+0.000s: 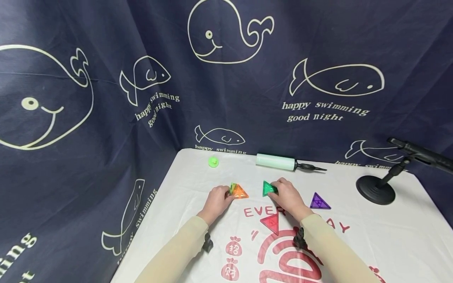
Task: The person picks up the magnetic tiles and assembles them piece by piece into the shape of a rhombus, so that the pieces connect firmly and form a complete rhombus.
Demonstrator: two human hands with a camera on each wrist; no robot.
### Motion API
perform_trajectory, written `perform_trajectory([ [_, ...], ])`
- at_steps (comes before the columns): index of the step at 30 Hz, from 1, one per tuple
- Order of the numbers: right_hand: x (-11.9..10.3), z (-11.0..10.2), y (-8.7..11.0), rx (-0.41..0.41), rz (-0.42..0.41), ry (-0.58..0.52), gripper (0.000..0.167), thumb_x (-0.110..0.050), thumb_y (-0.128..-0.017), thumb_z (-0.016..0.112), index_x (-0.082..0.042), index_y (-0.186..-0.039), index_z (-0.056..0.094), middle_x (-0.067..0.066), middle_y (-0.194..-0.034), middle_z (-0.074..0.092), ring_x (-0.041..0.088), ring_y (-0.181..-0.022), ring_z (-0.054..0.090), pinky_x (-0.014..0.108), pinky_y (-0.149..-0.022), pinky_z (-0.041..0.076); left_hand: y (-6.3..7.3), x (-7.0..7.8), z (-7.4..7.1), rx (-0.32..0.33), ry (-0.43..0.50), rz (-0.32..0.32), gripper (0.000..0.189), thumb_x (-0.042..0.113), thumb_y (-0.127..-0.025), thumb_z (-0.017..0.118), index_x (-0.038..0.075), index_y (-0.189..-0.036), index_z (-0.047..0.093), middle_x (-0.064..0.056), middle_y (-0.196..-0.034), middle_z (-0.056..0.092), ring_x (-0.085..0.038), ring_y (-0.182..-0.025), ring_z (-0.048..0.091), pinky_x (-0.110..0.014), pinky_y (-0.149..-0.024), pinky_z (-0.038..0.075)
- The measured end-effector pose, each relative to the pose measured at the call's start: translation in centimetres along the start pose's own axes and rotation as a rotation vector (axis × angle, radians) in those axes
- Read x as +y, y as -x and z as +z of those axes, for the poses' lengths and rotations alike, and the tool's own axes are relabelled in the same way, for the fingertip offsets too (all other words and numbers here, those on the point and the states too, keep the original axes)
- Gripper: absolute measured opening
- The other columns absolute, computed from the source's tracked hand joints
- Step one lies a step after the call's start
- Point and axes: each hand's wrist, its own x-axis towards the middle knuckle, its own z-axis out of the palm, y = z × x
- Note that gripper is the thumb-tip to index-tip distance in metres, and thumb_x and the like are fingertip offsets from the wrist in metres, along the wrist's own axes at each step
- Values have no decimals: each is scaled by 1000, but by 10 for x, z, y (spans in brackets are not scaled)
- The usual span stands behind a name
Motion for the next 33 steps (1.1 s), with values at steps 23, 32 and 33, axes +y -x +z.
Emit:
perform_trajectory([
  [23, 2, -1, 10, 94, 59, -87, 35, -7, -89, 80, -5, -119, 62, 13, -103, 70, 28, -89, 65, 54, -86, 53, 0, -1, 0, 7, -4, 15, 30, 18, -93, 82, 15, -75, 59, 7, -66, 51, -10, -62, 45, -27, -58, 40],
  [32, 1, -2, 18, 107, -1, -91, 29, -6, -92, 77, 2, -119, 73, 14, -105, 73, 32, -96, 70, 54, -89, 55, 1, 0, -2, 9, -3, 27, 29, 17, -92, 82, 15, -75, 58, 6, -66, 51, -10, -62, 45, -27, -57, 40],
  [33, 0, -2, 19, 107, -4, -92, 26, -7, -92, 77, 2, -117, 74, 14, -105, 73, 32, -97, 70, 54, -89, 55, 1, 0, -1, 10, -1, 29, 29, 17, -92, 82, 15, -75, 58, 6, -66, 51, -10, -62, 45, -27, -57, 39],
])
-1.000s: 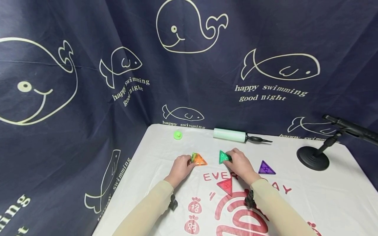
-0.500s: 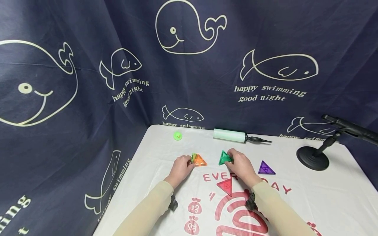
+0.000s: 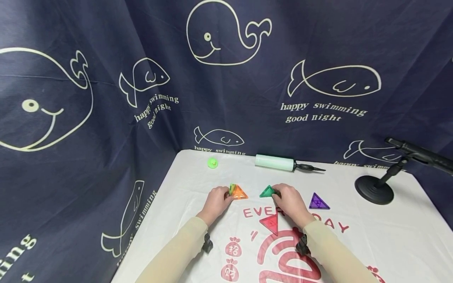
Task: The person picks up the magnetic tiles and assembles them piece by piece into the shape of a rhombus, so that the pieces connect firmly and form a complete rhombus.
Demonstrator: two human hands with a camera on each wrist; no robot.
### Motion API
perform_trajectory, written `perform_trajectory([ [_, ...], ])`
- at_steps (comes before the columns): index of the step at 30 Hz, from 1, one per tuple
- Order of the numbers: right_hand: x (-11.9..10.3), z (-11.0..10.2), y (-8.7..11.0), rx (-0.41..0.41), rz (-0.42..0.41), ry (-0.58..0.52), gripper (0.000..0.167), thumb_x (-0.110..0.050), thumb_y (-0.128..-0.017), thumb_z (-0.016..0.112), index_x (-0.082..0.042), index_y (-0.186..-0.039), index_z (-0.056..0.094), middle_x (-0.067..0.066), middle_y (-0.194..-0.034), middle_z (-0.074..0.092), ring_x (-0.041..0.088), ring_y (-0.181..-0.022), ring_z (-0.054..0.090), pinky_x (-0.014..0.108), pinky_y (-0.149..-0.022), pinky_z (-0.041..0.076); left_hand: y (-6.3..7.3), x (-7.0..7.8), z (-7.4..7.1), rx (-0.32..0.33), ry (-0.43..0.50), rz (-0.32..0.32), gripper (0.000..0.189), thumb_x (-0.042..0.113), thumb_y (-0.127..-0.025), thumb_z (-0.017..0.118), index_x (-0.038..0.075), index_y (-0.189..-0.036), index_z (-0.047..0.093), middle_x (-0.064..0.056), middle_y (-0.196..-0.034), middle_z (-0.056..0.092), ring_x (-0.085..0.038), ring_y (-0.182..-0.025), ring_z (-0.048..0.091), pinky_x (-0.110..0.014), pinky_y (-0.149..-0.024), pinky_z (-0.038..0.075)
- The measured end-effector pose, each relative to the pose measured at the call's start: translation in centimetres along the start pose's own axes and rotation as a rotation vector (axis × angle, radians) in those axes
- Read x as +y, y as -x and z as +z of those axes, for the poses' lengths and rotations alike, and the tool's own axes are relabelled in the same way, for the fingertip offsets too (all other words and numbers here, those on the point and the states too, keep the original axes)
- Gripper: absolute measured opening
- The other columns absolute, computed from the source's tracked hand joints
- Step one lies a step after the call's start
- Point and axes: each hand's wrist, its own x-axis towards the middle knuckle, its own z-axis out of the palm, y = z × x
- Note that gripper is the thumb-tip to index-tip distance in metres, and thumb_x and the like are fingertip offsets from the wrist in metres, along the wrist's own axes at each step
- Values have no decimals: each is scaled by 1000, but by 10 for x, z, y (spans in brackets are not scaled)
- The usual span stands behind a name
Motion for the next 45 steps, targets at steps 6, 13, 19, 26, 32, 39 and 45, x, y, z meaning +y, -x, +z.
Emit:
perform_trajectory([
  [6, -6, 2, 3, -6, 2, 0, 22, -10, -94, 75, 2, -113, 76, 14, -105, 74, 32, -99, 70, 52, -90, 55, 0, -1, 2, 0, -1, -7, 29, 17, -92, 82, 15, -75, 59, 6, -66, 51, -10, -62, 45, -27, -57, 39],
  [13, -15, 5, 4, -25, -1, -4, 19, -11, -93, 76, 0, -108, 77, 10, -99, 73, 23, -87, 67, 49, -85, 57, 0, -1, 2, -6, 0, -6, 28, 18, -93, 81, 16, -76, 59, 7, -66, 51, -9, -62, 45, -26, -57, 40],
  [19, -24, 8, 4, -47, 5, 0, 18, -11, -93, 77, 0, -107, 77, 9, -98, 73, 23, -85, 66, 49, -84, 56, 1, -1, 3, -8, -2, -14, 29, 18, -93, 82, 16, -75, 58, 7, -66, 51, -9, -62, 45, -26, -57, 39],
  [26, -33, 14, 1, -59, -3, 45, 20, -11, -94, 78, 0, -111, 78, 12, -99, 75, 28, -94, 71, 49, -87, 57, 0, -2, 4, -13, -3, -33, 29, 18, -93, 81, 16, -75, 59, 6, -67, 52, -10, -62, 45, -27, -58, 40],
  [32, -42, 18, -2, -77, -5, 42, 17, -12, -93, 79, -1, -107, 80, 6, -87, 70, 20, -80, 66, 43, -77, 57, 0, -2, 4, -20, -10, -40, 27, 19, -93, 81, 16, -77, 60, 7, -67, 52, -10, -63, 46, -27, -58, 40],
  [39, -52, 25, -9, -95, 11, 48, 20, -12, -94, 79, -1, -111, 80, 9, -90, 72, 22, -85, 69, 43, -80, 58, 0, -2, 3, -11, -14, -26, 25, 19, -93, 81, 15, -78, 61, 7, -67, 52, -10, -62, 46, -26, -57, 40],
  [45, -60, 27, -12, -111, 25, 44, 22, -12, -94, 79, -1, -112, 79, 10, -92, 73, 23, -87, 69, 43, -82, 58, -1, -2, 3, -2, -5, -15, 26, 18, -93, 81, 15, -77, 60, 6, -67, 52, -10, -62, 46, -27, -58, 40],
])
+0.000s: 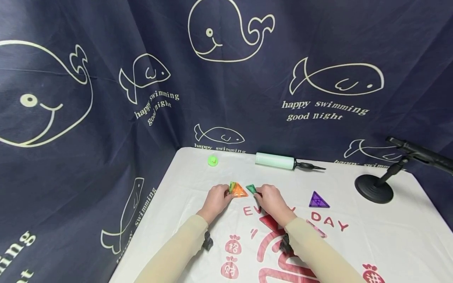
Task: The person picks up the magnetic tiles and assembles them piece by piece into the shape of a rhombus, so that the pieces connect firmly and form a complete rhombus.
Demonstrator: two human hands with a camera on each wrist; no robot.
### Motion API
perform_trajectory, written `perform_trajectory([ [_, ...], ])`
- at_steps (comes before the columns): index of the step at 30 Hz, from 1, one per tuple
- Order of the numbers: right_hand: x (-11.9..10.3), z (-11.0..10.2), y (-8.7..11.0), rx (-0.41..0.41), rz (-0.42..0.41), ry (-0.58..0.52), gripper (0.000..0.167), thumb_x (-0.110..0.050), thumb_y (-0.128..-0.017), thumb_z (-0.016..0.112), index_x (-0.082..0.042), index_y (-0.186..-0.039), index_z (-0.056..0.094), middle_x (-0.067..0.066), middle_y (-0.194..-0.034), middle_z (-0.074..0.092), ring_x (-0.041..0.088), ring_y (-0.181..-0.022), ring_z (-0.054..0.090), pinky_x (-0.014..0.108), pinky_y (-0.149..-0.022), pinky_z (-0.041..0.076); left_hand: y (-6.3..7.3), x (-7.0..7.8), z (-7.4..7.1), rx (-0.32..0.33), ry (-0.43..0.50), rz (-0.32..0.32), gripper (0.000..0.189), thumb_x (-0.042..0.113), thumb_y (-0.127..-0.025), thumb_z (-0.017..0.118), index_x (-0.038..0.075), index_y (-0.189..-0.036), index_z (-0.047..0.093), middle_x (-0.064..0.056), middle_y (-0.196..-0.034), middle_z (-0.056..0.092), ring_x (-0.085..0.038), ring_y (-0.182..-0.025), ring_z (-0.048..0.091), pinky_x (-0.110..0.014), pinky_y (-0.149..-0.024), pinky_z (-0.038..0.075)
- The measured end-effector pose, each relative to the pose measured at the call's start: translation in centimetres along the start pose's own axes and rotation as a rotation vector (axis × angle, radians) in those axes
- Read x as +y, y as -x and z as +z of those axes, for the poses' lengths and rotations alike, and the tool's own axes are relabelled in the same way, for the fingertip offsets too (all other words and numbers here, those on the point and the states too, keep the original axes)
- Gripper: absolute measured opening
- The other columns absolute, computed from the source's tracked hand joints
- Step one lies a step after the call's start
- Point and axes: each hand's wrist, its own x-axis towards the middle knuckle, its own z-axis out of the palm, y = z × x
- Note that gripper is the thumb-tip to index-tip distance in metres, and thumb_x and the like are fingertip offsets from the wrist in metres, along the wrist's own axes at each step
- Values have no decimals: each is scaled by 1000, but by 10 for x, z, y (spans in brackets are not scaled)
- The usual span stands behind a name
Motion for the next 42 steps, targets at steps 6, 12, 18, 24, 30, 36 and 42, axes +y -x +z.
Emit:
perform_trajectory([
  [6, -6, 4, -4, 8, -5, -9, 19, -12, -96, 77, -2, -112, 80, 10, -94, 75, 24, -90, 71, 45, -84, 58, -1, 0, 0, -6, 4, -3, 26, 18, -93, 81, 15, -77, 60, 6, -67, 52, -10, -62, 46, -27, -57, 41],
  [12, -13, 5, -7, 14, -22, -14, 14, -12, -97, 75, -2, -107, 80, 10, -93, 76, 24, -88, 71, 44, -80, 58, -2, 3, 0, -7, 6, 0, 25, 17, -93, 81, 15, -77, 62, 7, -67, 53, -10, -62, 48, -27, -58, 42],
  [18, -15, 10, -11, 21, -13, -3, 10, -12, -97, 75, -5, -100, 80, 9, -90, 75, 25, -87, 71, 44, -78, 58, -1, 4, -2, -3, 5, 19, 26, 18, -93, 81, 15, -77, 61, 7, -67, 52, -10, -63, 47, -27, -58, 41],
  [24, -19, 13, -16, 20, 6, -6, 16, -14, -97, 76, -2, -106, 80, 11, -95, 76, 28, -92, 73, 45, -82, 58, -2, 6, -1, 3, 7, 28, 26, 16, -92, 82, 14, -77, 61, 7, -67, 52, -10, -62, 47, -27, -58, 42],
  [30, -19, 18, -18, 35, 1, -9, 16, -13, -96, 77, -2, -106, 81, 12, -96, 77, 29, -93, 73, 46, -81, 58, -1, 6, -1, 8, 6, 38, 25, 16, -92, 82, 14, -77, 62, 7, -68, 53, -10, -63, 47, -27, -58, 42],
  [36, -20, 20, -20, 25, 2, -15, 15, -14, -97, 76, -3, -105, 81, 11, -95, 77, 28, -93, 73, 46, -82, 58, -1, 4, -1, 0, -25, 23, 21, 16, -93, 80, 13, -81, 64, 6, -71, 54, -11, -65, 49, -28, -60, 44],
  [42, -23, 20, -20, -7, 10, -11, 17, -15, -96, 77, -2, -107, 80, 10, -94, 75, 26, -91, 72, 44, -82, 58, 2, 4, -1, -6, -47, 29, 14, 17, -95, 80, 9, -89, 70, 3, -77, 60, -12, -70, 54, -29, -64, 49],
])
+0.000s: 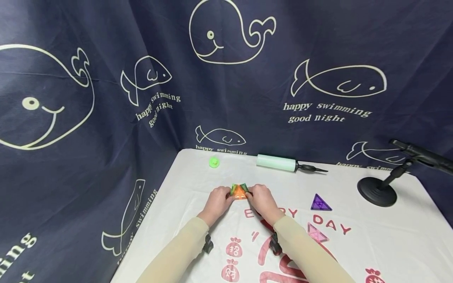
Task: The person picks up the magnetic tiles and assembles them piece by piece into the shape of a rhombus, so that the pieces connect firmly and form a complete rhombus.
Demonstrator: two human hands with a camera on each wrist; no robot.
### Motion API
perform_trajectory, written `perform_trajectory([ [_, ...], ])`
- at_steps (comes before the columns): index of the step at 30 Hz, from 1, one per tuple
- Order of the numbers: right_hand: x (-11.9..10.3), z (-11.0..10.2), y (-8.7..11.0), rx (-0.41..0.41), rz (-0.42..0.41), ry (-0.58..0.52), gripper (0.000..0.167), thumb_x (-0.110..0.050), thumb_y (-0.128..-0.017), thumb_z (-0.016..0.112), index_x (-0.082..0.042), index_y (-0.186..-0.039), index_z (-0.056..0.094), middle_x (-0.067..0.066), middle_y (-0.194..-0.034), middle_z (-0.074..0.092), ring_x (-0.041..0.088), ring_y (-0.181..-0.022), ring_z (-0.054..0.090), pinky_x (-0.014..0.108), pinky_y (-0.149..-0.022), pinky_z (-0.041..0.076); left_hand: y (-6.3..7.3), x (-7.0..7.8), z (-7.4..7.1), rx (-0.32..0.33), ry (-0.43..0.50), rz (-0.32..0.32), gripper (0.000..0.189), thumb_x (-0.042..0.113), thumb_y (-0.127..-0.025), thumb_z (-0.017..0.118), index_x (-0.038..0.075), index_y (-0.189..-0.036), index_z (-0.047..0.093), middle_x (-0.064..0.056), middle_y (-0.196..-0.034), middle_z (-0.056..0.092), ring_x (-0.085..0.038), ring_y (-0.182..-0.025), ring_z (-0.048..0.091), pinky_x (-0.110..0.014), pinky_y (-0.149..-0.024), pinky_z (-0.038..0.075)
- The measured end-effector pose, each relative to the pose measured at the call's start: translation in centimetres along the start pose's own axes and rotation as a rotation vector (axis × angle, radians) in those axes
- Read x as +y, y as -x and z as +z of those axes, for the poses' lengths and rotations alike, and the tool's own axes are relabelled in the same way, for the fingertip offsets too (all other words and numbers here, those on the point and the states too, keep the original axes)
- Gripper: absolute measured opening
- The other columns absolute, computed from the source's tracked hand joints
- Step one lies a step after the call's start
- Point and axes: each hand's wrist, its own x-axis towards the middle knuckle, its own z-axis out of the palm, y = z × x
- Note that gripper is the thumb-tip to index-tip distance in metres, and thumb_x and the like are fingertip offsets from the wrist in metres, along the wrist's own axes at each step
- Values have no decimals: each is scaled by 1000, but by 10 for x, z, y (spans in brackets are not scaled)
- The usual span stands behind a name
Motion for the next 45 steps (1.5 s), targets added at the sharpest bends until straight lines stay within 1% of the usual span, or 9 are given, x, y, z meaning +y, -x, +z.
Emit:
perform_trajectory([
  [6, -1, 0, 2, 9, -39, 34, 13, -14, -95, 78, -3, -102, 80, 6, -84, 68, 24, -84, 69, 42, -77, 58, 1, 2, -2, -24, -54, 27, 12, 18, -97, 77, 8, -97, 72, 0, -82, 61, -13, -73, 56, -32, -68, 51],
  [11, 0, 2, 4, 27, -63, 49, 13, -15, -96, 78, -4, -102, 81, 5, -84, 68, 23, -83, 69, 42, -78, 58, 2, 2, -2, -32, -72, 40, 12, 18, -97, 77, 8, -98, 72, -1, -82, 61, -14, -74, 57, -33, -69, 52],
  [14, 0, 3, 5, 37, -76, 52, 12, -14, -95, 78, -5, -102, 82, 4, -83, 67, 23, -83, 69, 42, -79, 57, 2, 1, -2, -30, -72, 51, 12, 18, -97, 77, 8, -97, 72, -1, -82, 60, -14, -73, 57, -34, -69, 52],
  [18, 0, 2, 5, 51, -97, 48, 8, -12, -94, 78, -6, -96, 82, 4, -80, 67, 24, -81, 69, 42, -76, 57, 2, -1, 0, -21, -84, 75, 13, 20, -97, 77, 10, -93, 70, 1, -81, 59, -12, -72, 56, -31, -67, 51],
  [22, 0, 1, 4, 45, -104, 57, 7, -13, -94, 79, -7, -95, 83, 3, -80, 69, 23, -80, 70, 41, -75, 57, 2, -3, 0, -12, -90, 94, 13, 21, -98, 76, 11, -92, 69, 3, -80, 58, -11, -71, 55, -30, -66, 51],
  [28, 1, 1, 4, 28, -92, 39, 10, -13, -94, 79, -4, -98, 83, 4, -81, 69, 23, -81, 70, 40, -76, 58, 2, -2, -1, -18, -90, 97, 13, 20, -98, 76, 12, -92, 69, 3, -80, 57, -11, -71, 55, -30, -66, 51],
  [35, 1, 0, 4, 26, -91, 33, 15, -14, -93, 80, -2, -101, 82, 4, -80, 67, 21, -79, 67, 39, -75, 57, 3, 1, -4, -31, -113, 101, 12, 22, -100, 73, 12, -95, 69, 1, -86, 62, -15, -78, 63, -33, -72, 55],
  [38, 2, 1, 4, 30, -98, 31, 15, -14, -93, 80, -2, -101, 82, 4, -80, 66, 21, -79, 67, 39, -75, 57, 3, 1, -3, -34, -122, 103, 12, 22, -100, 73, 13, -95, 69, 0, -87, 62, -15, -79, 64, -34, -73, 55],
  [45, 7, 1, 6, 35, -100, -17, 15, -14, -94, 80, -3, -104, 82, 3, -82, 65, 18, -78, 65, 38, -75, 56, 4, 1, -1, -36, -100, 88, 11, 21, -99, 74, 11, -99, 69, -1, -89, 63, -16, -80, 64, -34, -74, 55],
])
